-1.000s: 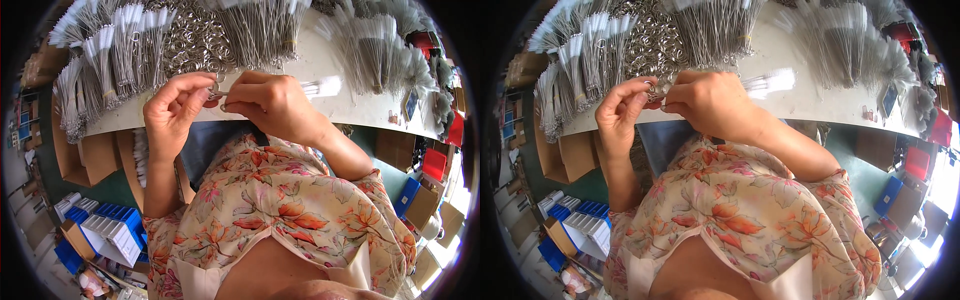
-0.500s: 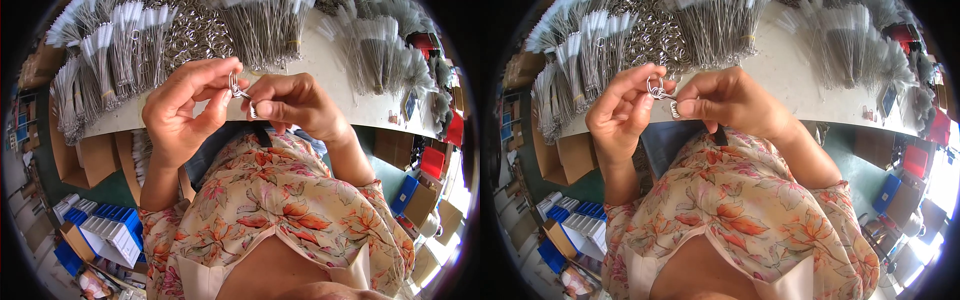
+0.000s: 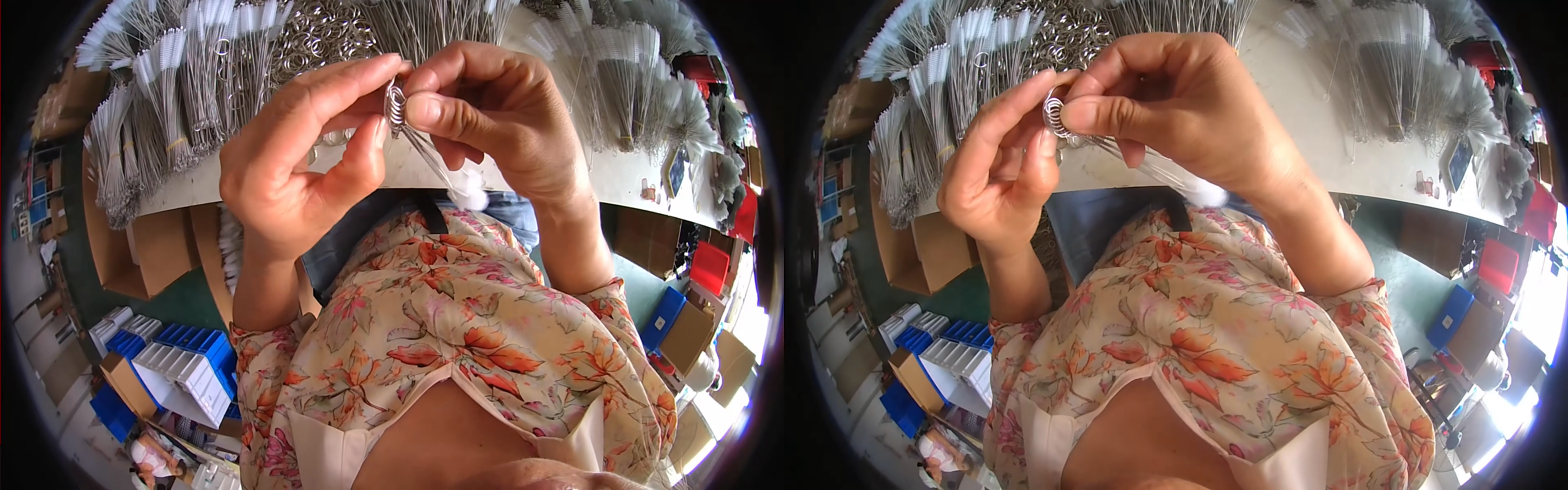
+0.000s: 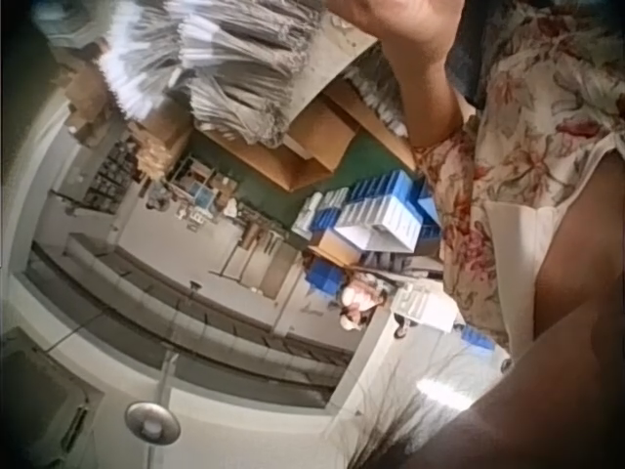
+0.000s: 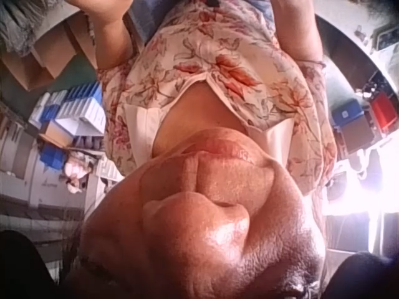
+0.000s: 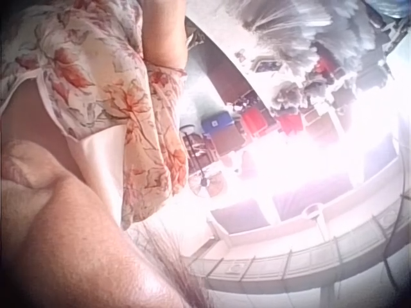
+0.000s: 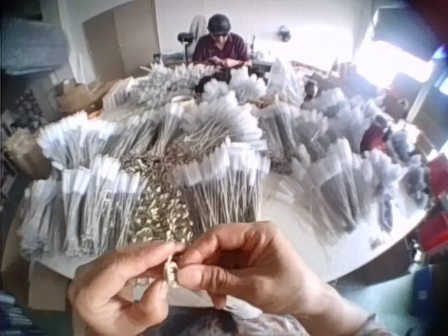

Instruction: Assembling small white brushes by attaching metal rings.

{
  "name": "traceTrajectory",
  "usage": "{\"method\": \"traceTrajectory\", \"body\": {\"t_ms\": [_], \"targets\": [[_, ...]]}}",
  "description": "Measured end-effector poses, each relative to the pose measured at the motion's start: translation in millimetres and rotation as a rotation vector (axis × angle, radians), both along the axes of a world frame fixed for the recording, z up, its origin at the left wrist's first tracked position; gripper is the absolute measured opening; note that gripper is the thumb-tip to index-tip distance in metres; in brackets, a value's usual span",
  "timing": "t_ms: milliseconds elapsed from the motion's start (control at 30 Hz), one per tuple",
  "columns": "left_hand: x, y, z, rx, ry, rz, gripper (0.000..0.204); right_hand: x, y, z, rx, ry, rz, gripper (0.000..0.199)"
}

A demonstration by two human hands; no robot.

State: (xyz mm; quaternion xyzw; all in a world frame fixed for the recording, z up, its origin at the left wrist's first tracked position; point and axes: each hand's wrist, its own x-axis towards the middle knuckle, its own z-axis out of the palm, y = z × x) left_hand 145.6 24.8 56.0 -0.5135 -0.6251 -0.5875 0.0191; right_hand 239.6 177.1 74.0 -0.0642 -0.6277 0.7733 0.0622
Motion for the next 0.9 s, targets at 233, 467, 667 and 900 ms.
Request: {"method": "traceTrajectory", "body": {"t_ms": [233,467,667,900], "targets": [[-13,0,7,-0.138,-0.147,-0.088,0.028,-1,4,-7,0.206,0.073,-0.024,0.013],[-30,6,-11,-0.092,-0.577,-0.174,0.013,-8,4,-13,0.103,0.012,0.005,0.014],[-22,16,-2,-0.151,-0.714,-0.185,0.017,-16,19,-24,-0.012,-0.075,0.030,0.013],[-39,5,-21,-0.109,-1.071,-0.322,0.018,-15,9,-21,-0.113,-0.091,0.036,0.013]]}}
